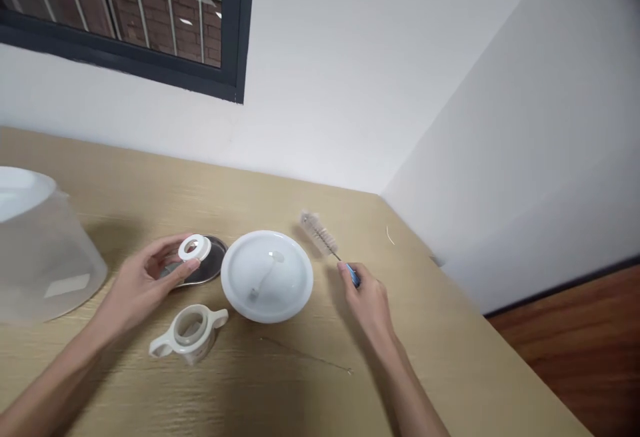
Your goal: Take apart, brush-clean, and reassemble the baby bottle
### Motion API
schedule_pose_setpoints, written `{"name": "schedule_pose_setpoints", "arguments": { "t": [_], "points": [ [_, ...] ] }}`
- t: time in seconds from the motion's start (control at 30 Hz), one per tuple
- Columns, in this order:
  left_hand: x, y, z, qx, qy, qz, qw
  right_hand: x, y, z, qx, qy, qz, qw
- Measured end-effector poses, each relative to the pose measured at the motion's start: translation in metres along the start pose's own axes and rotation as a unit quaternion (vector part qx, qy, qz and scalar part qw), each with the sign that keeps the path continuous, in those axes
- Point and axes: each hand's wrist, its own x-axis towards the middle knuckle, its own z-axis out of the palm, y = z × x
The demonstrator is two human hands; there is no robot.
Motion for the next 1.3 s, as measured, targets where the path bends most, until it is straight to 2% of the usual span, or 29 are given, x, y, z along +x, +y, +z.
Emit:
{"name": "schedule_pose_setpoints", "arguments": {
  "t": [0.23,0.3,0.4,0.5,0.67,0.8,1.13,1.3],
  "points": [
    [0.011,-0.015,-0.012,0.155,0.015,0.013,0.988,0.004,0.006,0.002,-0.001,0.004,0.075,0.997],
    [0.012,-0.019,-0.009,0.238,0.002,0.043,0.970,0.004,0.006,0.000,0.000,0.006,0.081,0.997],
    [0.014,-0.024,-0.005,0.357,-0.047,0.084,0.929,0.004,0.004,-0.001,0.006,0.005,0.077,0.997],
    [0.022,-0.023,-0.005,0.421,-0.077,0.084,0.900,0.004,0.004,-0.002,0.014,0.007,0.069,0.997],
    [0.045,-0.013,-0.008,0.467,-0.095,0.086,0.875,0.006,0.008,-0.002,0.025,0.018,0.060,0.998],
    [0.057,-0.009,-0.002,0.488,-0.126,0.082,0.860,0.007,0.008,-0.004,0.029,0.019,0.050,0.998],
    [0.060,-0.015,0.002,0.529,-0.158,0.065,0.831,0.003,-0.001,-0.012,0.009,0.007,0.045,0.999],
    [0.061,-0.017,0.002,0.540,-0.161,0.077,0.822,0.002,-0.005,-0.015,-0.028,-0.033,0.045,0.998]
  ]
}}
